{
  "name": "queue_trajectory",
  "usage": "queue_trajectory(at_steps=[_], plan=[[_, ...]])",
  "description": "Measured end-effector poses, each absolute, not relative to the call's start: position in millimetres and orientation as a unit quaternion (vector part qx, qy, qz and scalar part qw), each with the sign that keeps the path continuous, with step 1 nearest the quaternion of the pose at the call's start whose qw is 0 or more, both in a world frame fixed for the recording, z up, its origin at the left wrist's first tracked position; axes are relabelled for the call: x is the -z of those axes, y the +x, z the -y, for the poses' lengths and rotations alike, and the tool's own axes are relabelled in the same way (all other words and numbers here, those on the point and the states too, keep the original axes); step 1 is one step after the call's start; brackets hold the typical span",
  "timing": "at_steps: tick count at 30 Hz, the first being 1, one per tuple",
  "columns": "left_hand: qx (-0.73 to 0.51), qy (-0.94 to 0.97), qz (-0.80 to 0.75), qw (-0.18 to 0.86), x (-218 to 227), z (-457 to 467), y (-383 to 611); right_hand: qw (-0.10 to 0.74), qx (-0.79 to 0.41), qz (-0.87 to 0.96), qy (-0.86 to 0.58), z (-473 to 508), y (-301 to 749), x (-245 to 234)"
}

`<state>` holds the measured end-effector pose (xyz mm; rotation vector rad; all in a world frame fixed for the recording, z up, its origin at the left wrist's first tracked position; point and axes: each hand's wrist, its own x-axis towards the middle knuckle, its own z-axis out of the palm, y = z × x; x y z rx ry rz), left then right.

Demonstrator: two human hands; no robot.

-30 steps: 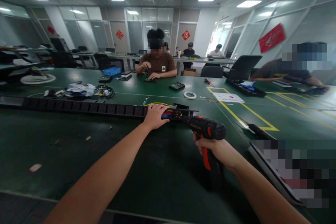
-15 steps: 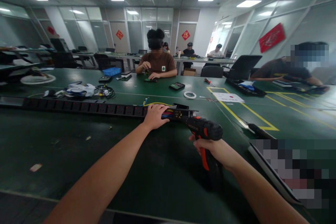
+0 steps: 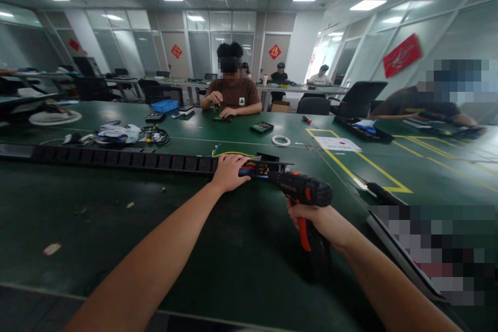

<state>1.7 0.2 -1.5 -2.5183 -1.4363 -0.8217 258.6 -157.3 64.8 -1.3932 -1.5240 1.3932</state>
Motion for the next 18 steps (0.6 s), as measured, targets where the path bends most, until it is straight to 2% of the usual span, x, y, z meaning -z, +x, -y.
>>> queue_trajectory(at_steps=[18], plan=[[0.271, -0.835, 0.473, 0.068, 4.8, -3.3, 1.2, 0.323, -0.527, 0.581, -0.529, 155.9, 260.9, -61.1]])
